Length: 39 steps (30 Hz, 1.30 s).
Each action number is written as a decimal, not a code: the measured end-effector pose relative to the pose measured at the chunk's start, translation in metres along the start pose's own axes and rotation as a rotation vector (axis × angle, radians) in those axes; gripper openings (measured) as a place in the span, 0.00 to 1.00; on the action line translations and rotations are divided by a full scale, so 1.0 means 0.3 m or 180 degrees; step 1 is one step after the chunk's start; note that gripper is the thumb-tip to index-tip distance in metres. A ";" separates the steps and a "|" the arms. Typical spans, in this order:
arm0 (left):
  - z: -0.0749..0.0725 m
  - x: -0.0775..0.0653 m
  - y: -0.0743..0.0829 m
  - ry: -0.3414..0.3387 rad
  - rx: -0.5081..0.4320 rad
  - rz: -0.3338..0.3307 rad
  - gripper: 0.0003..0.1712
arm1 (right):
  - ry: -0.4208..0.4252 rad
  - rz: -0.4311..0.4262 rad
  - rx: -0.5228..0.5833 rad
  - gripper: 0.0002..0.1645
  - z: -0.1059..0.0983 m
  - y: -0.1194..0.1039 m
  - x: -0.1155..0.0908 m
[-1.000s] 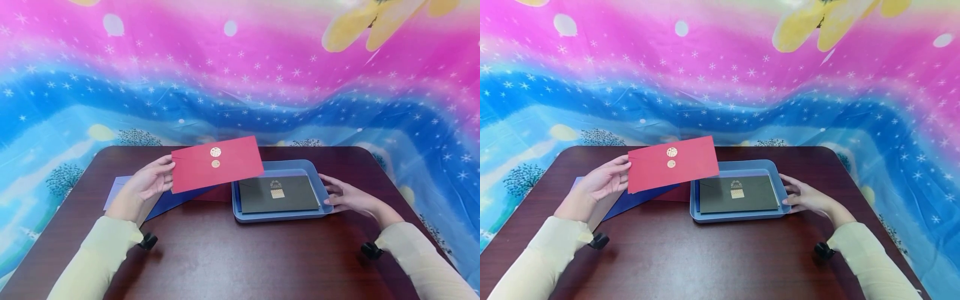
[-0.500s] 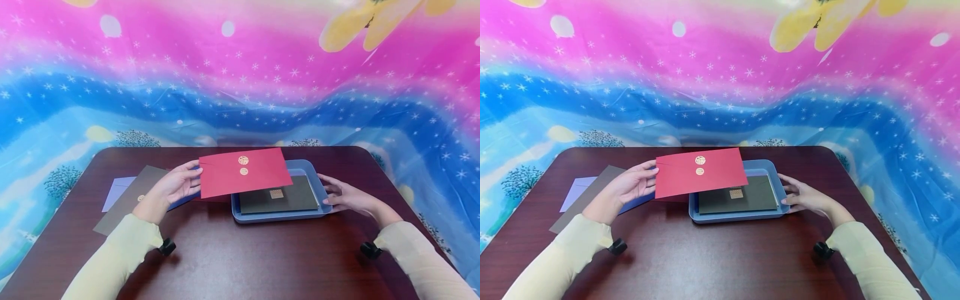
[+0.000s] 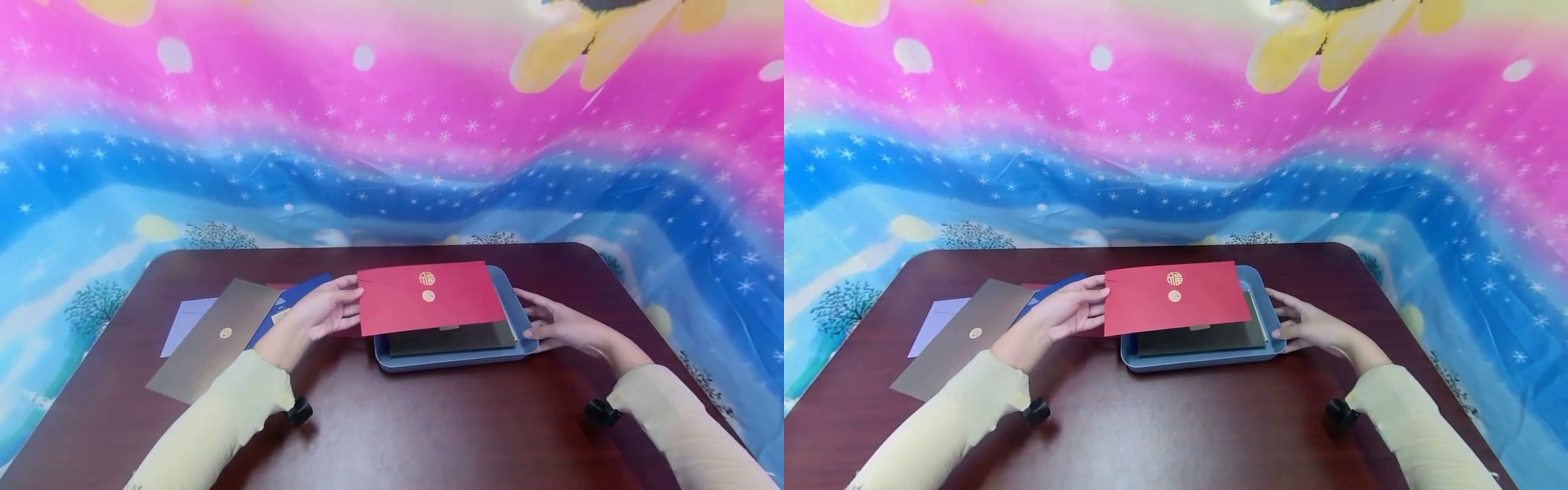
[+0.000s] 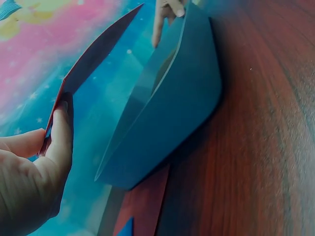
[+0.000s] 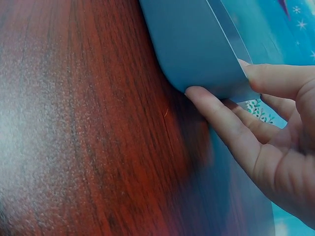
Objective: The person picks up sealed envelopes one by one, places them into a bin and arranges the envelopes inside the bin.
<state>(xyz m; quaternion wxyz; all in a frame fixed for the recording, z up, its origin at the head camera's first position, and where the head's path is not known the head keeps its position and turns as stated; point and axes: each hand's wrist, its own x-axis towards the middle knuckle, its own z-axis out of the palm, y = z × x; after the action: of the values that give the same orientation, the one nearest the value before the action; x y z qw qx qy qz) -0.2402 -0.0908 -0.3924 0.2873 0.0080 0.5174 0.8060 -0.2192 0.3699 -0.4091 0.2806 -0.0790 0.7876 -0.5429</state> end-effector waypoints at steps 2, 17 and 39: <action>0.009 0.009 -0.010 0.0001 0.0015 -0.0019 0.25 | 0.0003 0.0006 -0.0008 0.58 0.003 -0.001 0.001; 0.095 0.060 -0.050 0.0356 0.0284 -0.0228 0.31 | -0.0025 0.0018 0.0018 0.58 0.004 -0.015 0.007; 0.146 0.002 -0.011 0.0210 0.0126 -0.0234 0.39 | 0.0032 0.0038 0.0004 0.58 0.008 -0.010 -0.005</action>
<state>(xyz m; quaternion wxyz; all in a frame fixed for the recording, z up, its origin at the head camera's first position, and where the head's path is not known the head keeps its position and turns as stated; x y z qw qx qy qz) -0.2257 -0.0531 -0.3750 0.2992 -0.0319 0.5424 0.7844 -0.2172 0.3674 -0.4064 0.2799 -0.0714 0.7891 -0.5422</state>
